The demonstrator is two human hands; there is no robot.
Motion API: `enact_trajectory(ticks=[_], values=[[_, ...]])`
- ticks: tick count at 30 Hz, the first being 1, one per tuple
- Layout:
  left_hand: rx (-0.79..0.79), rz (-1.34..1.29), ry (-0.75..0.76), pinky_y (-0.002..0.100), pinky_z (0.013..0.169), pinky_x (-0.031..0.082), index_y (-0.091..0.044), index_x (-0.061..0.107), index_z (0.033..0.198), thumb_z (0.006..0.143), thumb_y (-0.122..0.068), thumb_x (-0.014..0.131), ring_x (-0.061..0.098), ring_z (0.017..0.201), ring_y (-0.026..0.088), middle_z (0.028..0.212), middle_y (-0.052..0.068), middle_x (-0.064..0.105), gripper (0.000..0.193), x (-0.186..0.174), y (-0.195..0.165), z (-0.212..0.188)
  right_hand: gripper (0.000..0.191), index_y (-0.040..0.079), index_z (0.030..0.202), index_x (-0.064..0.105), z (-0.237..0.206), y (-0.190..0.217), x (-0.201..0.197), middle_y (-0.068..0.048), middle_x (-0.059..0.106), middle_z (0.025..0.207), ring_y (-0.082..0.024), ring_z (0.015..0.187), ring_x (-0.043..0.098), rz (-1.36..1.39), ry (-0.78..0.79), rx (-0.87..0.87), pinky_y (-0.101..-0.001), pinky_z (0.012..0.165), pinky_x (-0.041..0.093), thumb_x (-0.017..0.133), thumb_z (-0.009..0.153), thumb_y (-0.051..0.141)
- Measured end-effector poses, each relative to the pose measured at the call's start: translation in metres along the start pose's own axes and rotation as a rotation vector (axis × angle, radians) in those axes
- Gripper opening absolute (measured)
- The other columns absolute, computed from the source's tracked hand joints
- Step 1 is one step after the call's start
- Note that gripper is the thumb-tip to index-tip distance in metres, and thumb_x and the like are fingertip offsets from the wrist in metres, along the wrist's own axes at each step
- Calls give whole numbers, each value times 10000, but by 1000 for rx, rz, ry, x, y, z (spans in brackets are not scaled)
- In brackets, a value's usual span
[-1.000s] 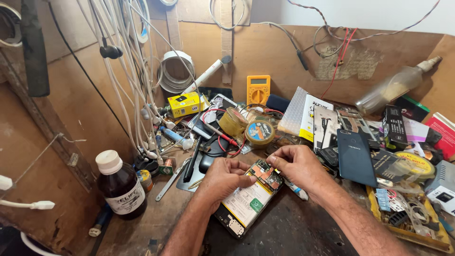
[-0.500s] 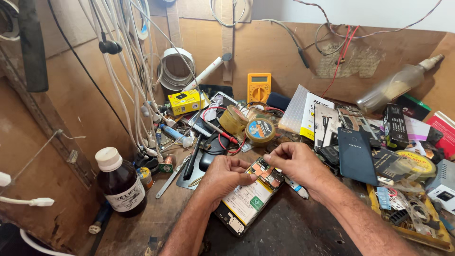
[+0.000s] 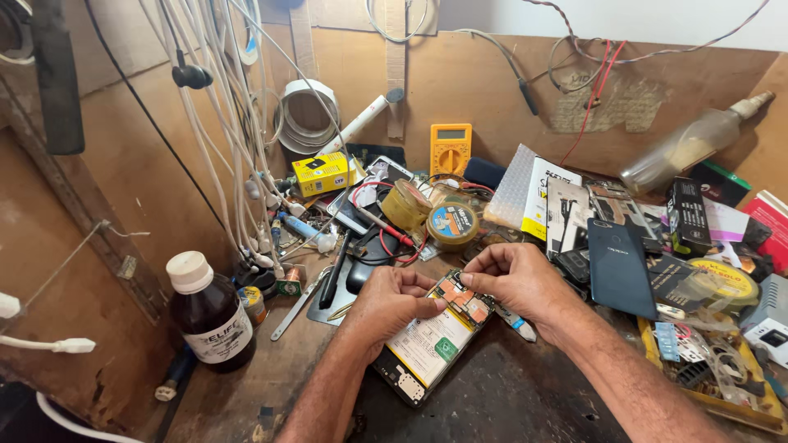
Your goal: The person works on a disassembled smartphone, manipulating the internal motherboard and ribbon cables. They use a black pen-like tool to adjust components and connectors on the circuit board, occasionally using their fingers to hold parts in place. The workspace is cluttered with various electronic parts and tools.
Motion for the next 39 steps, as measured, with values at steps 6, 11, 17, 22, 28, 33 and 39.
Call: enact_trajectory(ticks=[6,11,17,22,28,33,39], values=[[-17,-5,-15,268,555,593,105,715,1078,746,10,802,739,644,147,846,160,794,356,0,0,0,165,-21,941,774,3,-3,-2,-83,773,826,-108,717,667,44,23,-19,-272,634,531,804,814,79],[-4,-4,-9,269,556,592,104,717,1078,751,10,803,737,645,149,851,165,793,351,1,-1,-1,152,-30,912,791,4,-3,-2,-95,780,794,-110,686,669,51,14,-37,-277,615,530,817,795,64],[-18,-15,-16,278,554,597,107,714,1075,751,11,795,742,648,158,852,168,794,348,1,0,-2,155,-20,894,807,4,-3,-1,-95,781,784,-117,674,656,9,-37,-41,-287,606,514,836,781,82],[8,-52,14,275,571,607,103,707,1078,755,17,796,746,660,154,865,167,793,346,1,-1,-3,161,-5,894,819,4,-1,0,-83,786,780,-114,684,655,-32,-69,-75,-287,625,512,842,765,89],[-32,-26,-30,285,555,600,106,703,1071,758,24,788,745,650,164,858,182,794,335,0,-1,-4,161,11,880,808,4,-1,-2,-84,780,774,-120,676,654,-79,-91,-48,-296,617,512,856,749,91],[-20,-46,-22,283,555,602,114,700,1068,753,31,790,748,653,164,862,179,795,338,2,-3,-4,157,-11,844,784,8,-2,-2,-100,779,764,-131,659,660,-24,-56,-45,-297,595,510,864,734,68],[-17,-43,-15,278,551,596,100,702,1072,760,22,783,744,649,160,857,174,795,331,1,-2,-3,167,-17,816,778,16,-7,-2,-91,743,724,-123,606,586,17,-20,-18,-281,538,425,882,712,63]])
Point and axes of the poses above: each hand's wrist, its own z-axis towards the middle knuckle, its own x-axis out of the palm, y = z × x, the point moved 6 cm from there along z, towards the middle knuckle
